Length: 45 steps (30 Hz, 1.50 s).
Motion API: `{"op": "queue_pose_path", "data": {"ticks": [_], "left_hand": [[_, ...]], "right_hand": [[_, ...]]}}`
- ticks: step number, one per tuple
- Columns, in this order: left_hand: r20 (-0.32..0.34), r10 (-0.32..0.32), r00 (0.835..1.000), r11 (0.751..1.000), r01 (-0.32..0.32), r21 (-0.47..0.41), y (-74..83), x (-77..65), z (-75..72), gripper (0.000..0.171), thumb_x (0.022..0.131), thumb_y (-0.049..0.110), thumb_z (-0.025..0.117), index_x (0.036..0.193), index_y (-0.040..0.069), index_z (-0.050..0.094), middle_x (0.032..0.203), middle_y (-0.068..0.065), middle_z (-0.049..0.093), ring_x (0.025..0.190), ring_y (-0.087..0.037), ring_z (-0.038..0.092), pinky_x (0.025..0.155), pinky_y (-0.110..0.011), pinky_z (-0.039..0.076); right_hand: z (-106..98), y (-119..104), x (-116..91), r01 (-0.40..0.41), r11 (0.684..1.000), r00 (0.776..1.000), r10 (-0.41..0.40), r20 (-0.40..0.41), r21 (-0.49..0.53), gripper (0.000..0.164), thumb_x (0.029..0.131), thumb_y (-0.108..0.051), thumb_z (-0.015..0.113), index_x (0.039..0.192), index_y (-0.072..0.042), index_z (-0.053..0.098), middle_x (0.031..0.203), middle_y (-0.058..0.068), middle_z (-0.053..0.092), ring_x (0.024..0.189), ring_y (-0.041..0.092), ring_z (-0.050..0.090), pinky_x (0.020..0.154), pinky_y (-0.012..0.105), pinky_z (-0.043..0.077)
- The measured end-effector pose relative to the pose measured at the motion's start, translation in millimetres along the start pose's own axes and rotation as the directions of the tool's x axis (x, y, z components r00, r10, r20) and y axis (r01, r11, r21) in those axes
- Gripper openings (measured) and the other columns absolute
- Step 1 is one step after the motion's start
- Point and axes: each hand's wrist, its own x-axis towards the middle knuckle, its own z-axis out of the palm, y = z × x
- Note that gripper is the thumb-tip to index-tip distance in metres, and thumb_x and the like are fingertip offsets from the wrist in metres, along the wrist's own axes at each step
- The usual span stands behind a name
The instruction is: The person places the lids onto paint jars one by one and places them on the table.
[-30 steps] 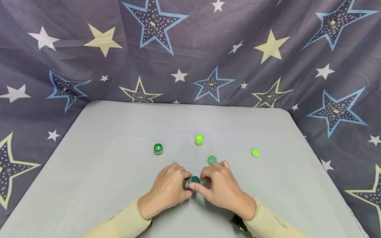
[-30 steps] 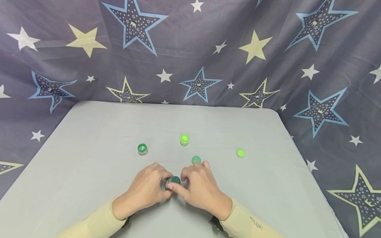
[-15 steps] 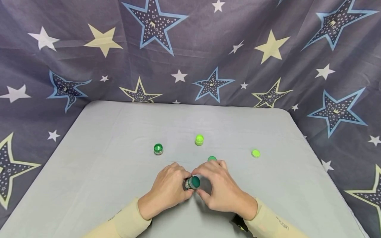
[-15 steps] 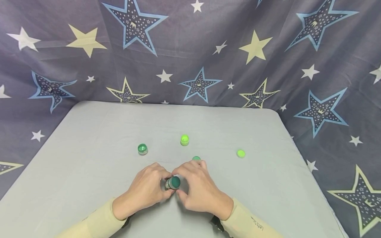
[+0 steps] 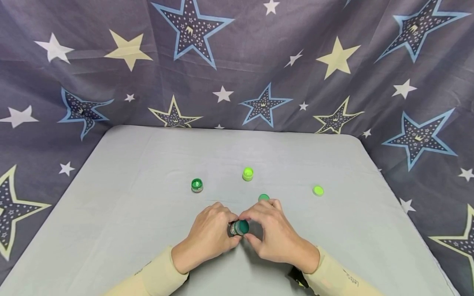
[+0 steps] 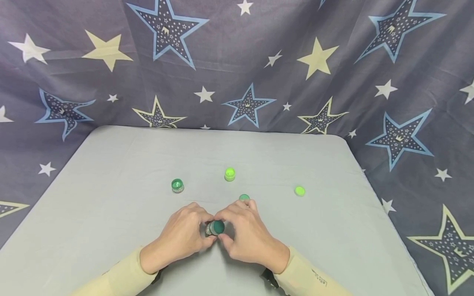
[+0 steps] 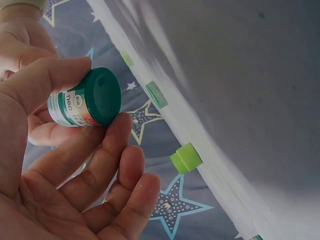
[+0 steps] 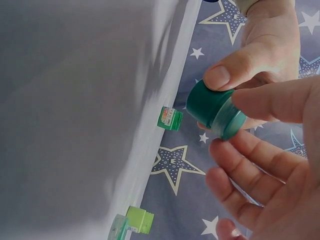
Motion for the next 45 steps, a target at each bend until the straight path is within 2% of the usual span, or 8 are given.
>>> {"op": "queue_pose_path", "data": {"ticks": [7, 13, 21, 28, 38, 41, 45], "left_hand": [[0.008, -0.01, 1.0, 1.0, 0.01, -0.003, 0.5, -0.6, 0.3, 0.026, 0.067, 0.023, 0.094, 0.088, 0.016, 0.08, 0.072, 0.011, 0.062, 0.071, -0.007, 0.047, 0.066, -0.026, 0.043], [0.008, -0.018, 1.0, 1.0, 0.018, 0.004, 0.9, -0.3, 0.1, 0.027, 0.067, 0.024, 0.094, 0.088, 0.015, 0.08, 0.073, 0.01, 0.063, 0.071, -0.007, 0.047, 0.066, -0.027, 0.044], [0.008, -0.019, 1.0, 1.0, 0.019, 0.003, 1.0, 0.4, -0.2, 0.025, 0.067, 0.023, 0.092, 0.087, 0.016, 0.08, 0.074, 0.01, 0.064, 0.072, -0.007, 0.048, 0.067, -0.026, 0.044], [-0.006, -0.012, 1.0, 1.0, 0.012, 0.009, 1.1, 0.6, 0.1, 0.026, 0.068, 0.025, 0.093, 0.088, 0.016, 0.08, 0.076, 0.01, 0.067, 0.072, -0.007, 0.049, 0.067, -0.027, 0.045], [-0.007, -0.007, 1.0, 1.0, 0.007, 0.012, 2.0, -0.2, -0.3, 0.026, 0.068, 0.026, 0.093, 0.089, 0.015, 0.081, 0.08, 0.007, 0.07, 0.075, -0.009, 0.053, 0.071, -0.03, 0.049], [-0.01, -0.005, 1.0, 1.0, 0.005, 0.016, 1.8, 0.0, -0.4, 0.027, 0.068, 0.026, 0.093, 0.089, 0.014, 0.081, 0.081, 0.007, 0.071, 0.076, -0.009, 0.054, 0.072, -0.03, 0.049], [-0.007, -0.011, 1.0, 1.0, 0.011, 0.008, 1.2, 0.1, -0.8, 0.027, 0.067, 0.025, 0.093, 0.089, 0.015, 0.08, 0.079, 0.008, 0.069, 0.074, -0.008, 0.051, 0.07, -0.029, 0.047]], "right_hand": [[0.6, 0.8, 0.0, -0.014, 1.0, 1.0, 0.014, -0.022, -0.002, 0.034, 0.072, -0.015, 0.091, 0.101, -0.02, 0.073, 0.091, -0.013, 0.066, 0.09, 0.012, 0.059, 0.091, 0.04, 0.033], [1.1, 0.6, 0.4, -0.034, 0.999, 0.999, 0.033, -0.027, -0.015, 0.03, 0.073, -0.02, 0.091, 0.097, -0.02, 0.073, 0.087, -0.014, 0.065, 0.086, 0.012, 0.059, 0.089, 0.039, 0.033], [1.8, 0.7, 1.1, -0.052, 0.998, 0.998, 0.05, -0.043, -0.043, 0.024, 0.079, -0.034, 0.088, 0.089, -0.021, 0.071, 0.079, -0.01, 0.065, 0.078, 0.013, 0.056, 0.087, 0.039, 0.033], [3.6, 1.8, 1.2, -0.058, 0.995, 0.996, 0.052, -0.071, -0.081, 0.027, 0.082, -0.042, 0.085, 0.08, -0.02, 0.068, 0.074, -0.011, 0.065, 0.073, 0.011, 0.054, 0.083, 0.037, 0.035], [4.3, 1.5, 1.3, -0.081, 0.988, 0.994, 0.071, -0.081, -0.132, 0.039, 0.085, -0.051, 0.081, 0.067, -0.023, 0.06, 0.062, -0.011, 0.056, 0.068, 0.003, 0.04, 0.076, 0.032, 0.031], [3.9, 1.1, 1.3, -0.088, 0.989, 0.993, 0.078, -0.087, -0.123, 0.04, 0.085, -0.052, 0.08, 0.068, -0.021, 0.061, 0.064, -0.01, 0.057, 0.068, 0.005, 0.044, 0.075, 0.032, 0.031], [2.3, 0.5, 1.5, -0.077, 0.994, 0.993, 0.07, -0.095, -0.074, 0.034, 0.083, -0.047, 0.084, 0.081, -0.017, 0.066, 0.076, -0.008, 0.063, 0.074, 0.012, 0.054, 0.081, 0.035, 0.033]]}}
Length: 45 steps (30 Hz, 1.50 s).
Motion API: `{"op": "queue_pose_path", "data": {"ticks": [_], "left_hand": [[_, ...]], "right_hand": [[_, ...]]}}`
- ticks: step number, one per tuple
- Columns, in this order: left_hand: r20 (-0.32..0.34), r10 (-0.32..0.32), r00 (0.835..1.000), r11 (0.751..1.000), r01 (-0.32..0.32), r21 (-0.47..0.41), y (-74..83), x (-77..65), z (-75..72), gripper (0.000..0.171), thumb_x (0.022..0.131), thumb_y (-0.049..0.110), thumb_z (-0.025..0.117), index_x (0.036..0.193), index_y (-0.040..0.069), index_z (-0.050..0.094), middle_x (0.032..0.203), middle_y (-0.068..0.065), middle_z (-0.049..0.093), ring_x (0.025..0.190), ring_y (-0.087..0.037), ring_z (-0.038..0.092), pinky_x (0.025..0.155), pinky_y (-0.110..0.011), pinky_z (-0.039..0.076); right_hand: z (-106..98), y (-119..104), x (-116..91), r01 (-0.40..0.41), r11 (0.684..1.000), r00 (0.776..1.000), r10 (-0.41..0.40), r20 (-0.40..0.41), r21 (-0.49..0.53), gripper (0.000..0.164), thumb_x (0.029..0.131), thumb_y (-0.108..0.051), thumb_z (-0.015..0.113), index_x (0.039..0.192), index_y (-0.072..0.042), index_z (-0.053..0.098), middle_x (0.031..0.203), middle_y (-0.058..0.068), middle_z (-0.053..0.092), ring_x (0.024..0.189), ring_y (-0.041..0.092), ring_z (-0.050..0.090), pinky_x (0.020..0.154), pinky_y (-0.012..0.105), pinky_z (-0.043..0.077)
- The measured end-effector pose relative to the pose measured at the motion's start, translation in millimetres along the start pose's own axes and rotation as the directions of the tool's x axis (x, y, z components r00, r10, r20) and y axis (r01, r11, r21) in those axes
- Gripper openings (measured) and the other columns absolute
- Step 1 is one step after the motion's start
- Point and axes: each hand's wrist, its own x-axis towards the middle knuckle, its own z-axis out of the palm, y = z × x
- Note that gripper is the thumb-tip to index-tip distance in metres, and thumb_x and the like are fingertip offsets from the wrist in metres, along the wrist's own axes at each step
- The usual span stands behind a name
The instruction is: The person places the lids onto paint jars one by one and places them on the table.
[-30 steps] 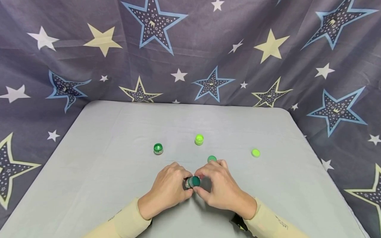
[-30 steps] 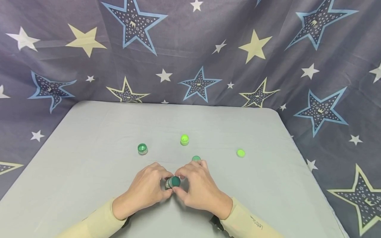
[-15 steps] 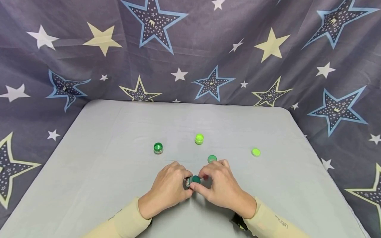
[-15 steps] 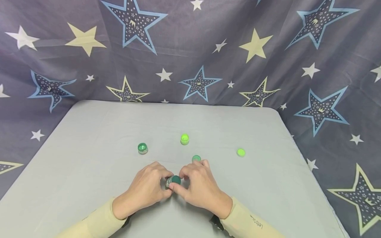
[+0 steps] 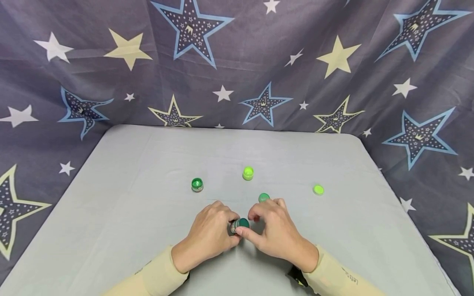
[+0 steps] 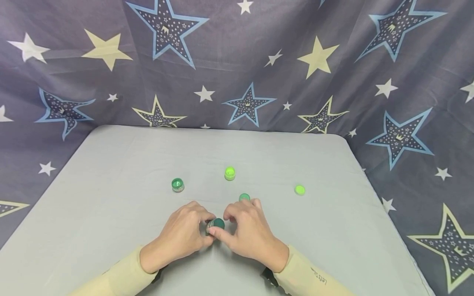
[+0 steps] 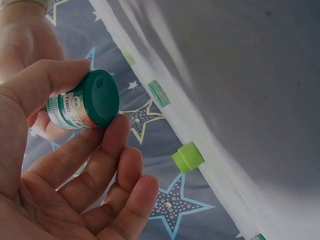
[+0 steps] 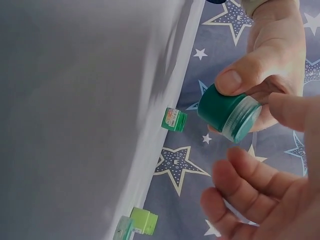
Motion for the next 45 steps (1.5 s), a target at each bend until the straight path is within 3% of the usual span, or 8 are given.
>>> {"op": "queue_pose_path", "data": {"ticks": [5, 10, 21, 34, 45], "left_hand": [[0.002, -0.002, 1.0, 1.0, 0.002, -0.015, -0.7, -0.2, -0.2, 0.027, 0.066, 0.023, 0.094, 0.088, 0.015, 0.08, 0.076, 0.009, 0.067, 0.073, -0.007, 0.05, 0.069, -0.027, 0.046], [-0.009, 0.002, 1.0, 1.0, -0.002, -0.019, -1.0, -0.3, -0.2, 0.027, 0.065, 0.022, 0.095, 0.088, 0.016, 0.08, 0.074, 0.01, 0.065, 0.073, -0.007, 0.05, 0.068, -0.028, 0.046], [-0.019, 0.015, 1.0, 1.0, -0.015, -0.005, 0.2, -0.8, -0.3, 0.03, 0.066, 0.025, 0.095, 0.09, 0.013, 0.081, 0.076, 0.008, 0.067, 0.074, -0.008, 0.052, 0.069, -0.029, 0.048], [-0.008, -0.003, 1.0, 1.0, 0.002, -0.011, 0.4, -0.9, -0.3, 0.027, 0.065, 0.022, 0.093, 0.088, 0.016, 0.08, 0.076, 0.01, 0.066, 0.074, -0.007, 0.05, 0.069, -0.028, 0.046], [-0.007, 0.005, 1.0, 1.0, -0.005, 0.0, 0.4, -0.1, -0.4, 0.028, 0.065, 0.024, 0.093, 0.089, 0.016, 0.08, 0.079, 0.009, 0.069, 0.076, -0.008, 0.053, 0.071, -0.029, 0.048]], "right_hand": [[-2.1, 0.0, 0.4, 0.047, 0.996, 0.999, -0.048, 0.013, 0.074, 0.031, 0.078, -0.033, 0.088, 0.099, -0.019, 0.069, 0.094, -0.011, 0.067, 0.091, 0.012, 0.059, 0.091, 0.041, 0.032], [-1.9, 0.7, -0.1, 0.106, 0.989, 0.994, -0.109, 0.023, 0.108, 0.037, 0.074, -0.023, 0.088, 0.106, -0.022, 0.07, 0.104, -0.015, 0.068, 0.101, 0.007, 0.057, 0.094, 0.044, 0.031], [-0.2, 0.1, -1.9, 0.085, 0.991, 0.995, -0.09, 0.043, 0.105, 0.04, 0.07, -0.011, 0.089, 0.105, -0.021, 0.072, 0.096, -0.014, 0.066, 0.094, 0.013, 0.059, 0.096, 0.044, 0.031], [0.8, 0.2, -0.9, 0.058, 0.995, 0.998, -0.061, 0.024, 0.084, 0.026, 0.077, -0.026, 0.089, 0.094, -0.022, 0.07, 0.082, -0.013, 0.062, 0.082, 0.012, 0.055, 0.091, 0.041, 0.032], [2.9, 1.9, -0.9, 0.05, 0.997, 0.999, -0.05, -0.005, 0.05, 0.026, 0.08, -0.036, 0.087, 0.085, -0.02, 0.067, 0.076, -0.009, 0.063, 0.075, 0.013, 0.054, 0.088, 0.041, 0.034]]}}
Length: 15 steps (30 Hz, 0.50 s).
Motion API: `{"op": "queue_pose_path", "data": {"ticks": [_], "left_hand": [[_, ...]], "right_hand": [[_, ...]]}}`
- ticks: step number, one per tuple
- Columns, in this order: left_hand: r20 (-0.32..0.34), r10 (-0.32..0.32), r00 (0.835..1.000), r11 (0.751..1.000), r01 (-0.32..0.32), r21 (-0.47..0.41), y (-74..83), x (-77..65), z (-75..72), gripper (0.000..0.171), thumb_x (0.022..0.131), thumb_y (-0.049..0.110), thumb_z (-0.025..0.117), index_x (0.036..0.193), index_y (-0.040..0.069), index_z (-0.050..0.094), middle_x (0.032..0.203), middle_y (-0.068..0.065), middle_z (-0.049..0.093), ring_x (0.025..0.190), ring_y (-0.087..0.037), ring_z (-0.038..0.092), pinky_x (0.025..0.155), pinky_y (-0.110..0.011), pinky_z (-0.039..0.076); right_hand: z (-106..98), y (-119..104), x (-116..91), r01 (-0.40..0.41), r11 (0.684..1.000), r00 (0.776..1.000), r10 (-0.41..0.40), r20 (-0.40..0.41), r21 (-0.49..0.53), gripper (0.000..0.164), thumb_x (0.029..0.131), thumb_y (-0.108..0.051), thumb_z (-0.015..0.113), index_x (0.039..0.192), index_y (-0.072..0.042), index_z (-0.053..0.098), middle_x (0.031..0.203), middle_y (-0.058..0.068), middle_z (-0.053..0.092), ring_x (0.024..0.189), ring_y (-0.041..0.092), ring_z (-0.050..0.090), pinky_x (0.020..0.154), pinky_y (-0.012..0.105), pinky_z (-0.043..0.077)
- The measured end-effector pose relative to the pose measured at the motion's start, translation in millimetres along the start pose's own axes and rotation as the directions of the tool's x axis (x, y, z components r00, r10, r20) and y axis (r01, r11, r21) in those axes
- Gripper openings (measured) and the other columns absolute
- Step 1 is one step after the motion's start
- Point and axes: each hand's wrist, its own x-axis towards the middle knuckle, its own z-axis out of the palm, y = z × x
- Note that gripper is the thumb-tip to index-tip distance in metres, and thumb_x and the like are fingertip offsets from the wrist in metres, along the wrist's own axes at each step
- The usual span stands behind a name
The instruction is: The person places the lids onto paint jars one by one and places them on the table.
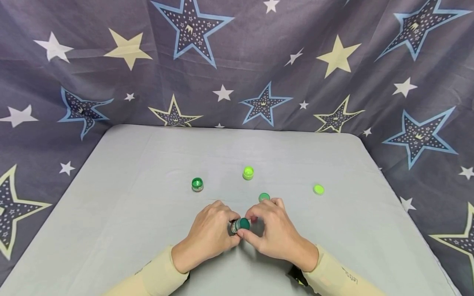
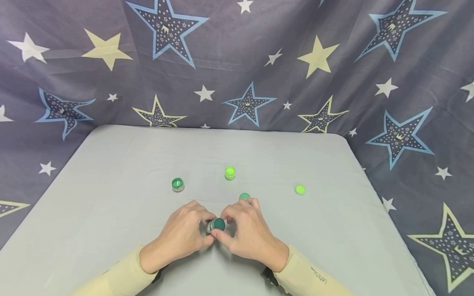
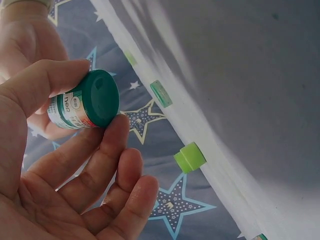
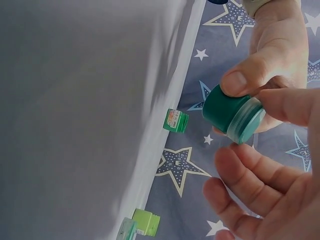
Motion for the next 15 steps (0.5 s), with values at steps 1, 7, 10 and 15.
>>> {"op": "queue_pose_path", "data": {"ticks": [1, 7, 10, 15], "left_hand": [[0.001, -0.001, 1.0, 1.0, 0.001, 0.001, 0.1, 0.2, 0.0, 0.028, 0.065, 0.024, 0.093, 0.089, 0.016, 0.08, 0.079, 0.009, 0.07, 0.076, -0.008, 0.053, 0.071, -0.029, 0.048], [0.002, -0.007, 1.0, 1.0, 0.007, 0.002, 0.8, 0.5, 0.1, 0.027, 0.066, 0.024, 0.093, 0.089, 0.016, 0.081, 0.08, 0.009, 0.07, 0.076, -0.008, 0.053, 0.071, -0.03, 0.048], [-0.004, -0.003, 1.0, 1.0, 0.003, 0.004, 0.8, 0.5, 0.3, 0.027, 0.066, 0.024, 0.093, 0.089, 0.016, 0.081, 0.08, 0.008, 0.07, 0.076, -0.008, 0.053, 0.072, -0.03, 0.049], [-0.008, 0.003, 1.0, 1.0, -0.003, 0.007, 0.9, 0.0, 0.5, 0.028, 0.066, 0.025, 0.093, 0.089, 0.015, 0.081, 0.081, 0.008, 0.071, 0.076, -0.009, 0.053, 0.073, -0.031, 0.049]], "right_hand": [[0.2, 0.1, -0.2, -0.003, 1.0, 1.0, 0.003, -0.002, -0.006, 0.026, 0.08, -0.037, 0.087, 0.084, -0.02, 0.067, 0.076, -0.009, 0.063, 0.075, 0.013, 0.054, 0.088, 0.04, 0.034], [0.7, -0.8, -0.4, -0.02, 0.999, 1.0, 0.02, -0.009, -0.029, 0.028, 0.082, -0.039, 0.086, 0.08, -0.019, 0.066, 0.073, -0.009, 0.063, 0.072, 0.011, 0.052, 0.083, 0.036, 0.033], [1.0, -1.1, -0.6, -0.023, 0.999, 1.0, 0.023, -0.016, -0.044, 0.031, 0.082, -0.041, 0.085, 0.077, -0.02, 0.064, 0.071, -0.009, 0.062, 0.07, 0.011, 0.049, 0.08, 0.035, 0.033], [1.4, -0.6, -0.8, -0.042, 0.998, 0.999, 0.041, -0.015, -0.055, 0.036, 0.084, -0.046, 0.083, 0.074, -0.019, 0.063, 0.068, -0.009, 0.06, 0.067, 0.011, 0.048, 0.078, 0.034, 0.033]]}}
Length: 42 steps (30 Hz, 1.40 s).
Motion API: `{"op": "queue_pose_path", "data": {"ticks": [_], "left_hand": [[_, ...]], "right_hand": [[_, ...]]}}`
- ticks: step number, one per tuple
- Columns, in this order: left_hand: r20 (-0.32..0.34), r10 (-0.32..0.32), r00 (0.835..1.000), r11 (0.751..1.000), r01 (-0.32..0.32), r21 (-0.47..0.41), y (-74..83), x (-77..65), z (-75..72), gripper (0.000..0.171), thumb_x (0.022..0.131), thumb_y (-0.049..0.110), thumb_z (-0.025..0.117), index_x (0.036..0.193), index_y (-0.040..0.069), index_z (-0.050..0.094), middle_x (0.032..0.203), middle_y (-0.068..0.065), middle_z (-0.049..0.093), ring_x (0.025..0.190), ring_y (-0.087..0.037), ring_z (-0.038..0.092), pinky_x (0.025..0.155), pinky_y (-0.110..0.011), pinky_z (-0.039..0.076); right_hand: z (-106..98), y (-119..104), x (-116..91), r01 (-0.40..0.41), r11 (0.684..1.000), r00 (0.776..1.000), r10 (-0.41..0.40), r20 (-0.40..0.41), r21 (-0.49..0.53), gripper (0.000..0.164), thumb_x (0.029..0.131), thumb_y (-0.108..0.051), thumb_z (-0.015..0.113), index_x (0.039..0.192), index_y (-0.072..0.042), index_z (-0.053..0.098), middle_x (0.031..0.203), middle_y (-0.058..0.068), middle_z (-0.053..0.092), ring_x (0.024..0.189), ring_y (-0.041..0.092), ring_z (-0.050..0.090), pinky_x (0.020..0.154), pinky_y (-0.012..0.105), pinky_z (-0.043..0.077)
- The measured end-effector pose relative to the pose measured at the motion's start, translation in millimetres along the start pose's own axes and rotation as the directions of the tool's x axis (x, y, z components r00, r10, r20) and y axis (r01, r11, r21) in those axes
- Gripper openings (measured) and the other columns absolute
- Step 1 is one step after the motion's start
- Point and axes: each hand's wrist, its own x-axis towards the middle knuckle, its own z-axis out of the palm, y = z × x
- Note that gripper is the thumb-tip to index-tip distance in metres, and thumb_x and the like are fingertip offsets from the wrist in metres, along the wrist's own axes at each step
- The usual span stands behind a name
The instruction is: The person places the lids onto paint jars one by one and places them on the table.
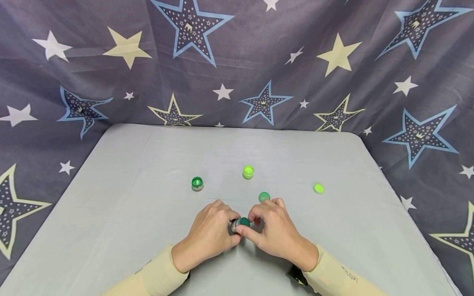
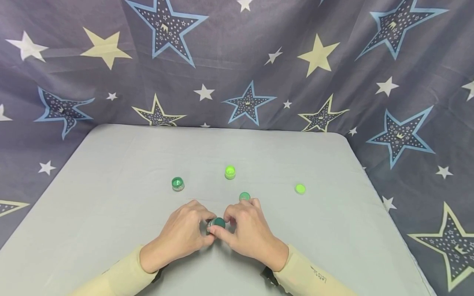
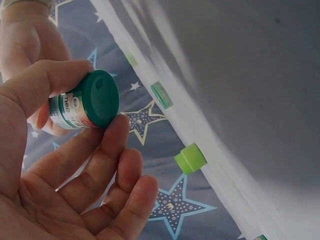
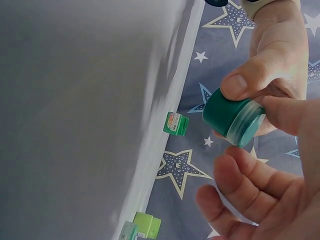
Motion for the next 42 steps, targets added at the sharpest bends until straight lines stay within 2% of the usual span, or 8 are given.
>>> {"op": "queue_pose_path", "data": {"ticks": [4, 7, 13, 20, 27, 42], "left_hand": [[0.001, -0.003, 1.0, 1.0, 0.003, -0.005, 0.3, 0.1, -0.6, 0.027, 0.066, 0.024, 0.093, 0.089, 0.015, 0.081, 0.081, 0.008, 0.071, 0.076, -0.008, 0.053, 0.072, -0.03, 0.049], [0.0, -0.004, 1.0, 1.0, 0.004, -0.009, 0.1, 0.2, -1.0, 0.028, 0.065, 0.022, 0.093, 0.088, 0.015, 0.081, 0.081, 0.008, 0.071, 0.076, -0.008, 0.053, 0.072, -0.03, 0.049], [-0.014, 0.008, 1.0, 1.0, -0.008, -0.013, -1.1, 0.3, -0.8, 0.027, 0.065, 0.023, 0.094, 0.087, 0.015, 0.08, 0.078, 0.009, 0.068, 0.076, -0.008, 0.053, 0.072, -0.03, 0.048], [-0.023, 0.013, 1.0, 1.0, -0.013, -0.02, -1.2, 0.3, -1.1, 0.028, 0.064, 0.023, 0.095, 0.087, 0.016, 0.08, 0.075, 0.01, 0.067, 0.076, -0.008, 0.054, 0.071, -0.03, 0.049], [-0.008, 0.003, 1.0, 1.0, -0.003, -0.026, 0.6, 0.2, -2.5, 0.028, 0.066, 0.023, 0.095, 0.089, 0.016, 0.081, 0.076, 0.009, 0.067, 0.076, -0.008, 0.053, 0.069, -0.029, 0.048], [0.01, -0.003, 1.0, 1.0, 0.004, -0.018, -0.9, 0.9, -0.1, 0.028, 0.065, 0.022, 0.094, 0.089, 0.015, 0.08, 0.079, 0.007, 0.069, 0.075, -0.008, 0.052, 0.068, -0.028, 0.046]], "right_hand": [[-0.7, 0.4, 0.5, -0.002, 1.0, 1.0, 0.002, 0.003, -0.004, 0.038, 0.084, -0.049, 0.082, 0.076, -0.017, 0.064, 0.068, -0.008, 0.06, 0.066, 0.01, 0.049, 0.078, 0.034, 0.033], [-2.4, 1.0, 1.1, 0.009, 1.0, 1.0, -0.009, 0.005, 0.012, 0.036, 0.082, -0.048, 0.084, 0.083, -0.016, 0.066, 0.074, -0.007, 0.062, 0.07, 0.011, 0.052, 0.08, 0.035, 0.034], [-7.0, 1.7, 2.0, 0.046, 0.995, 0.998, -0.05, 0.035, 0.087, 0.033, 0.075, -0.03, 0.087, 0.099, -0.019, 0.067, 0.09, -0.01, 0.063, 0.086, 0.013, 0.058, 0.089, 0.039, 0.032], [-6.7, 0.8, 2.5, 0.105, 0.987, 0.992, -0.111, 0.051, 0.12, 0.039, 0.071, -0.018, 0.087, 0.106, -0.022, 0.07, 0.105, -0.015, 0.068, 0.101, 0.007, 0.058, 0.094, 0.042, 0.031], [-5.9, 0.1, 1.2, 0.086, 0.99, 0.994, -0.092, 0.051, 0.115, 0.037, 0.07, -0.013, 0.087, 0.102, -0.021, 0.07, 0.097, -0.014, 0.066, 0.096, 0.01, 0.059, 0.096, 0.043, 0.032], [-1.7, 2.8, -0.1, 0.047, 0.995, 0.997, -0.052, 0.058, 0.086, 0.028, 0.073, -0.019, 0.089, 0.093, -0.02, 0.069, 0.083, -0.01, 0.063, 0.083, 0.012, 0.057, 0.09, 0.042, 0.032]]}}
